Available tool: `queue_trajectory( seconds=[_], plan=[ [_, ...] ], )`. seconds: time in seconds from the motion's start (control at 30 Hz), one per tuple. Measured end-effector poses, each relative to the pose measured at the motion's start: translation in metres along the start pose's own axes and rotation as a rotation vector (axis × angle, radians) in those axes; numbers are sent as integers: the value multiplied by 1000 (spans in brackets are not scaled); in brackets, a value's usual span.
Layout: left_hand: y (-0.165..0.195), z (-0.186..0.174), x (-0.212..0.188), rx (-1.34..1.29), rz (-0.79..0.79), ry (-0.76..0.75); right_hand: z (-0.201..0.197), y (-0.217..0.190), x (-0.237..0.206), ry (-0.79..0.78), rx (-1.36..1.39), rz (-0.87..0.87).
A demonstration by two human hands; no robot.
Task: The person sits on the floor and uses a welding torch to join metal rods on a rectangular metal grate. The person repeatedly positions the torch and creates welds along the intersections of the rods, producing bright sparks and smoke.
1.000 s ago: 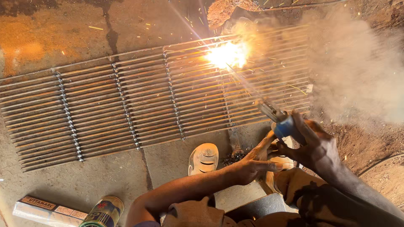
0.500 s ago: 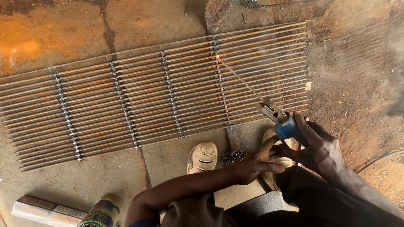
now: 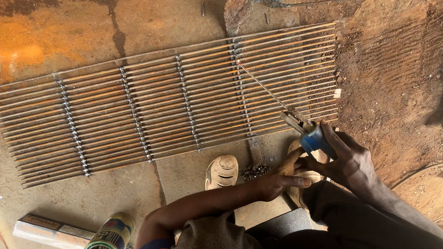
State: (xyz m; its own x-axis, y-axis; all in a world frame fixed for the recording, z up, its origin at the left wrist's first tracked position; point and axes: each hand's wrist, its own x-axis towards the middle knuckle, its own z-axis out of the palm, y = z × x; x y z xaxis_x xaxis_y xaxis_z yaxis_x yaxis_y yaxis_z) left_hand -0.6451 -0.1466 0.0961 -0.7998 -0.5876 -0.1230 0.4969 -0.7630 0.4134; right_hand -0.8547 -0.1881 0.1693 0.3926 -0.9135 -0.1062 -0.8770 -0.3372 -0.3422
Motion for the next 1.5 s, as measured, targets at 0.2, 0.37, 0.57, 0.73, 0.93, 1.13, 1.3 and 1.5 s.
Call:
queue_trajectory(
  seconds=[0.2,0.37,0.57,0.73,0.93,1.13,1.3,1.5],
  plan=[
    [-1,0,0,16,18,-4,0,0,0,15,-1,-13],
    [-3,0,1,9,9,7,-1,-3,1,-2,-3,13],
    [-4,-2,0,5,20,-1,-1,-3,1,14,9,7],
    [-6,-4,1,21,28,8,0,-2,1,-26,2,45],
    [-5,-4,-1,-9,31,-10,0,-5,3,-30,-19,43],
    [1,3,-5,-223,33,0,-5,-11,3,36,84,29],
    [2,5,-5,-237,57,-5,-7,-10,3,10,74,36],
    [1,2,-6,-198,49,3,-2,-6,4,-34,13,71]
  ],
)
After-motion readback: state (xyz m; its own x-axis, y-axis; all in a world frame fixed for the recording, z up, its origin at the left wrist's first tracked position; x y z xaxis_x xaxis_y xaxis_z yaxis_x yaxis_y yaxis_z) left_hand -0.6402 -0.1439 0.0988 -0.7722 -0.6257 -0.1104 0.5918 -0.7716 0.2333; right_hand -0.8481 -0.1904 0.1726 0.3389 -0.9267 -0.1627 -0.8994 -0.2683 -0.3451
